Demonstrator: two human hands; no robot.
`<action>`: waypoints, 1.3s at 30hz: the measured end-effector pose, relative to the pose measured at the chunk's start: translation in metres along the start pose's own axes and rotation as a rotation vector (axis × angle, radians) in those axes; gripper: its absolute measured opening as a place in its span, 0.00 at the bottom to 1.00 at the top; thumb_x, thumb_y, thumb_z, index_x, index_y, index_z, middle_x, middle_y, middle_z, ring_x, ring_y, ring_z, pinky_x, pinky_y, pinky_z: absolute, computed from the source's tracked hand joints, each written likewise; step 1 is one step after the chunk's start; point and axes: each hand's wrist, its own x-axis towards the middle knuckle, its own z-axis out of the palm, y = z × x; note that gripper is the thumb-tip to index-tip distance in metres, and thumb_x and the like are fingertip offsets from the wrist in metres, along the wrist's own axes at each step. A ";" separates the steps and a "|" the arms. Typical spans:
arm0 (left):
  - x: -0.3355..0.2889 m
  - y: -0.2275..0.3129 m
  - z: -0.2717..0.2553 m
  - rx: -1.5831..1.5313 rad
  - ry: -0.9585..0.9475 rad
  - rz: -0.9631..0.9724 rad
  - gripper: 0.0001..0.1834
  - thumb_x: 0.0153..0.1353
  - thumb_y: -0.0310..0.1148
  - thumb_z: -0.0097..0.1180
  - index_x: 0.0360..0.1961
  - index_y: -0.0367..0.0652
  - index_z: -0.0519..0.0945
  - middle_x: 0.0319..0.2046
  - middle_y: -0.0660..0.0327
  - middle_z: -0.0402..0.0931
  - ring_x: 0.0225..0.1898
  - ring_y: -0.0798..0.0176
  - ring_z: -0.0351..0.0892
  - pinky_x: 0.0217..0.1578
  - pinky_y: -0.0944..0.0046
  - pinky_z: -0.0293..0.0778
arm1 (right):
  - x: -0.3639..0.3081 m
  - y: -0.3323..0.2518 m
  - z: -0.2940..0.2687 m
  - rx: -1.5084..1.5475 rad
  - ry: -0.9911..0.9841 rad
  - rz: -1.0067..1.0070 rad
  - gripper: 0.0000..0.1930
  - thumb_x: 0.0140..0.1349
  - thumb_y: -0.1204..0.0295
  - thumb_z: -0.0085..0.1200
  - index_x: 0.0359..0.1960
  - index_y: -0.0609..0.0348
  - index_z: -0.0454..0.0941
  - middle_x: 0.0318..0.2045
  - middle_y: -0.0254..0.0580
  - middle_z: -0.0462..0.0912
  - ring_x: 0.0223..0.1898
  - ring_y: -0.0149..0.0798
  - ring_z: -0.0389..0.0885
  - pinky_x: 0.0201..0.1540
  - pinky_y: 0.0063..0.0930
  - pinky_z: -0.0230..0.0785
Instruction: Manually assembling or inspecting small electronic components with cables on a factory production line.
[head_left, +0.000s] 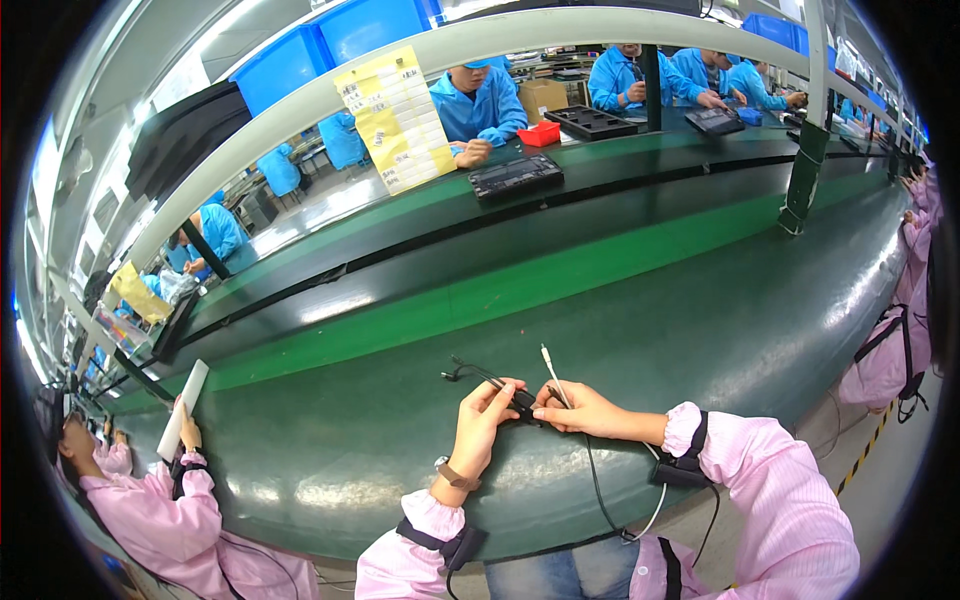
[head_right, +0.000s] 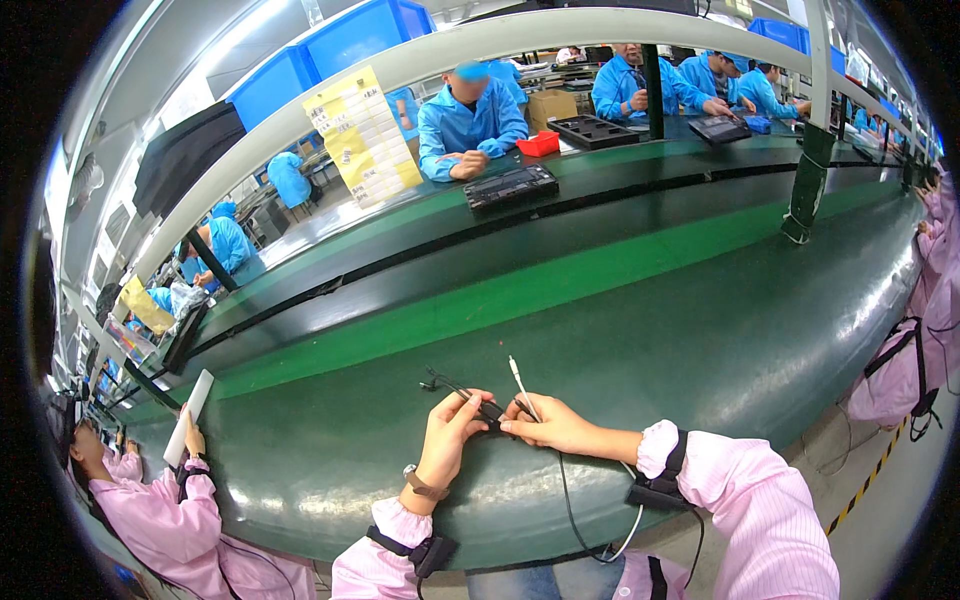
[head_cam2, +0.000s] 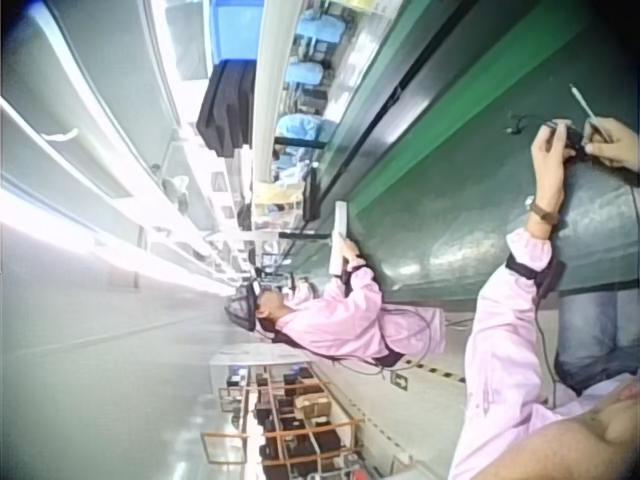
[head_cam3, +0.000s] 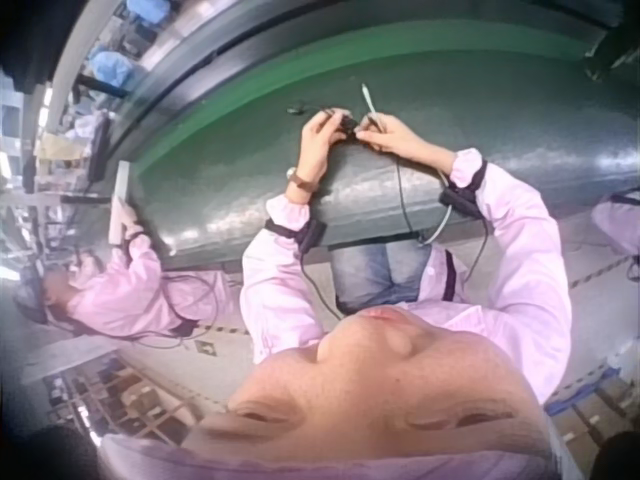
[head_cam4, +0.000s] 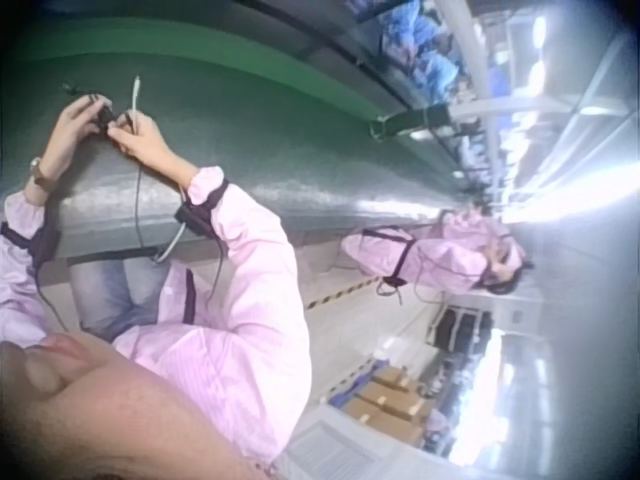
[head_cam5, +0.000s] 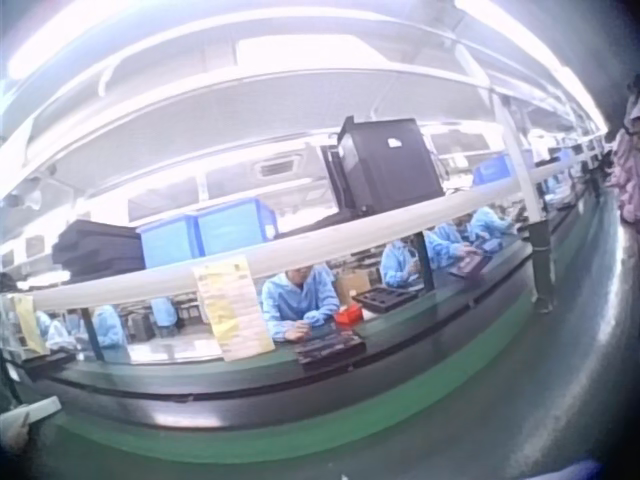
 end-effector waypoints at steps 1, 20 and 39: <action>0.000 0.000 0.001 -0.028 -0.015 0.004 0.11 0.65 0.35 0.51 0.42 0.39 0.79 0.38 0.65 0.78 0.36 0.75 0.74 0.34 0.74 0.69 | 0.000 -0.002 0.001 0.000 -0.001 0.000 0.10 0.63 0.64 0.55 0.35 0.58 0.72 0.17 0.26 0.70 0.18 0.20 0.64 0.20 0.18 0.55; 0.002 -0.003 0.001 0.019 -0.096 -0.022 0.16 0.68 0.33 0.46 0.52 0.36 0.74 0.41 0.63 0.75 0.40 0.73 0.74 0.43 0.70 0.71 | -0.001 0.000 -0.004 0.050 -0.038 0.019 0.09 0.61 0.66 0.58 0.33 0.58 0.75 0.16 0.24 0.70 0.18 0.20 0.65 0.21 0.17 0.56; -0.002 0.003 0.001 -0.179 -0.090 -0.033 0.12 0.68 0.35 0.46 0.45 0.39 0.75 0.36 0.66 0.71 0.38 0.72 0.71 0.40 0.65 0.72 | -0.003 -0.016 -0.004 0.061 -0.134 0.109 0.14 0.67 0.61 0.48 0.37 0.59 0.79 0.15 0.26 0.72 0.14 0.18 0.60 0.16 0.15 0.48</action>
